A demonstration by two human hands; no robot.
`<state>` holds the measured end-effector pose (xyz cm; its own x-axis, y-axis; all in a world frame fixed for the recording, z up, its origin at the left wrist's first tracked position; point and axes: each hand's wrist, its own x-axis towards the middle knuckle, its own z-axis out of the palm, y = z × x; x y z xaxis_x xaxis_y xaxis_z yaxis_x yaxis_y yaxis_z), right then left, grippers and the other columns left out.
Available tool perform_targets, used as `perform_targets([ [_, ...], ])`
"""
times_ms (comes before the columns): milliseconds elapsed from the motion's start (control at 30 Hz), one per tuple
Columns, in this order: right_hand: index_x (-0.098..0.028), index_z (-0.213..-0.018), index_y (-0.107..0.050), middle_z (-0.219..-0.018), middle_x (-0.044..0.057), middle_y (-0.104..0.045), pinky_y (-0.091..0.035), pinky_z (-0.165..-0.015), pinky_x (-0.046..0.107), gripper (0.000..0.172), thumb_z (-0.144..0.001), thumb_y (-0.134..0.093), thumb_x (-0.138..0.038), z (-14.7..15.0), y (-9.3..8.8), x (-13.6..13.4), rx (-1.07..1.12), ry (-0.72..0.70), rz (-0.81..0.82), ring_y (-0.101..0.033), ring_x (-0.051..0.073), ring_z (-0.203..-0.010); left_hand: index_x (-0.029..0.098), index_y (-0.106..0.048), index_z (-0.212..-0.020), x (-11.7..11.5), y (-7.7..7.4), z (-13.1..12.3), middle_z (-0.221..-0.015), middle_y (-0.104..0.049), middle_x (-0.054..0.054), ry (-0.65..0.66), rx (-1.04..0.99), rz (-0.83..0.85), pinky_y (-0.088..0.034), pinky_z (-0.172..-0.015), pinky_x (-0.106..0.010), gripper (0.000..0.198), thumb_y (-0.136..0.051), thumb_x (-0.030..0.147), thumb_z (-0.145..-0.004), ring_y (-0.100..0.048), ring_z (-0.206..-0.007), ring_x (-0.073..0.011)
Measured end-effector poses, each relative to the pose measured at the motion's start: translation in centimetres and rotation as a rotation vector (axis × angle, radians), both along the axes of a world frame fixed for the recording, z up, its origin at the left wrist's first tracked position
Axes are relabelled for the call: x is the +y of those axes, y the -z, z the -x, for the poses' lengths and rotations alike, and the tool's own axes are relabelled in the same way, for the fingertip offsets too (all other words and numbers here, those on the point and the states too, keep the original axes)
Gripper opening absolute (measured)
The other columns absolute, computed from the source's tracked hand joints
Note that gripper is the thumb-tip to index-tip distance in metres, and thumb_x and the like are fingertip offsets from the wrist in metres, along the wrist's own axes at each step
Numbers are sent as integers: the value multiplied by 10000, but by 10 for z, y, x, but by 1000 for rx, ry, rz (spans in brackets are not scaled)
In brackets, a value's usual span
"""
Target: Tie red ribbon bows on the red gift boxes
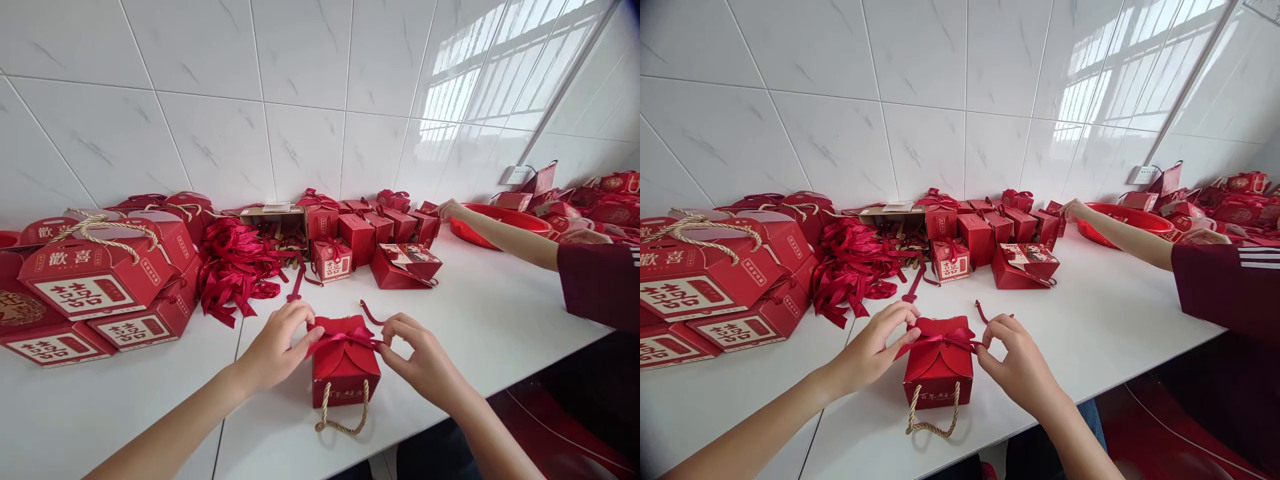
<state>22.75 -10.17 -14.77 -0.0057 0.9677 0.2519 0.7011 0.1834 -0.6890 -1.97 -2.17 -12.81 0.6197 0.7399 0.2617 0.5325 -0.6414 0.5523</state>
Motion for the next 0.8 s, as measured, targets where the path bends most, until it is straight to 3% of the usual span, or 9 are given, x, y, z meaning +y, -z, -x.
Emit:
perform_targets([
  [100,-225,-797,-523,-868,21,-591,-456,-755,322,204,-890,-481,-402,-10,10,-1,59,-8,45,-557,180,-817,253,-449,-1109,2,4,8,-1255,-491,-90,81,-102,231,-410,-989,-409,317,-412,499,-913,-457,-1209,-244],
  [200,-222,-860,-552,-893,28,-615,-457,-778,323,280,-918,-419,-462,-23,23,-2,106,19,61,-571,173,-826,293,-264,-1332,2,6,11,-1419,-329,-133,173,-73,369,-368,-1040,-486,824,-705,552,-686,-364,-1310,-325],
  [267,-218,-868,-565,-894,32,-625,-460,-771,316,308,-925,-399,-472,-30,33,-3,138,59,62,-575,175,-834,301,-188,-1354,-1,8,9,-1434,-295,-153,185,-28,404,-354,-1048,-519,1065,-835,484,-528,-371,-1302,-353],
  [333,-213,-859,-577,-879,36,-630,-468,-751,304,315,-914,-418,-480,-34,43,-5,179,97,62,-579,178,-826,300,-196,-1308,-5,10,4,-1366,-375,-142,156,-20,423,-400,-1013,-507,1003,-838,420,-547,-452,-1234,-324],
  [400,-207,-840,-580,-822,33,-621,-476,-693,288,317,-897,-447,-489,-37,53,-8,231,130,74,-573,172,-758,300,-225,-1229,-8,13,0,-1256,-455,-102,124,-68,431,-458,-955,-467,786,-764,355,-659,-538,-1126,-265],
  [533,-202,-798,-557,-709,18,-558,-453,-581,259,327,-867,-484,-513,-42,71,-14,337,188,62,-528,160,-643,287,-229,-1139,3,16,-2,-1184,-462,-84,17,-273,302,-478,-929,-444,637,-696,279,-706,-570,-1060,-229],
  [667,-206,-802,-547,-709,17,-531,-435,-566,249,335,-865,-477,-528,-47,80,-16,398,186,56,-507,160,-644,286,-215,-1120,43,-2,-9,-1178,-465,-76,-146,-548,163,-509,-882,-418,609,-678,311,-725,-603,-994,-203],
  [800,-208,-798,-541,-718,19,-520,-421,-557,249,334,-871,-464,-525,-46,80,-17,427,179,60,-483,156,-638,266,-171,-1247,101,-31,-30,-1212,-481,-102,-190,-650,24,-467,-954,-421,803,-730,294,-671,-595,-1040,-220],
])
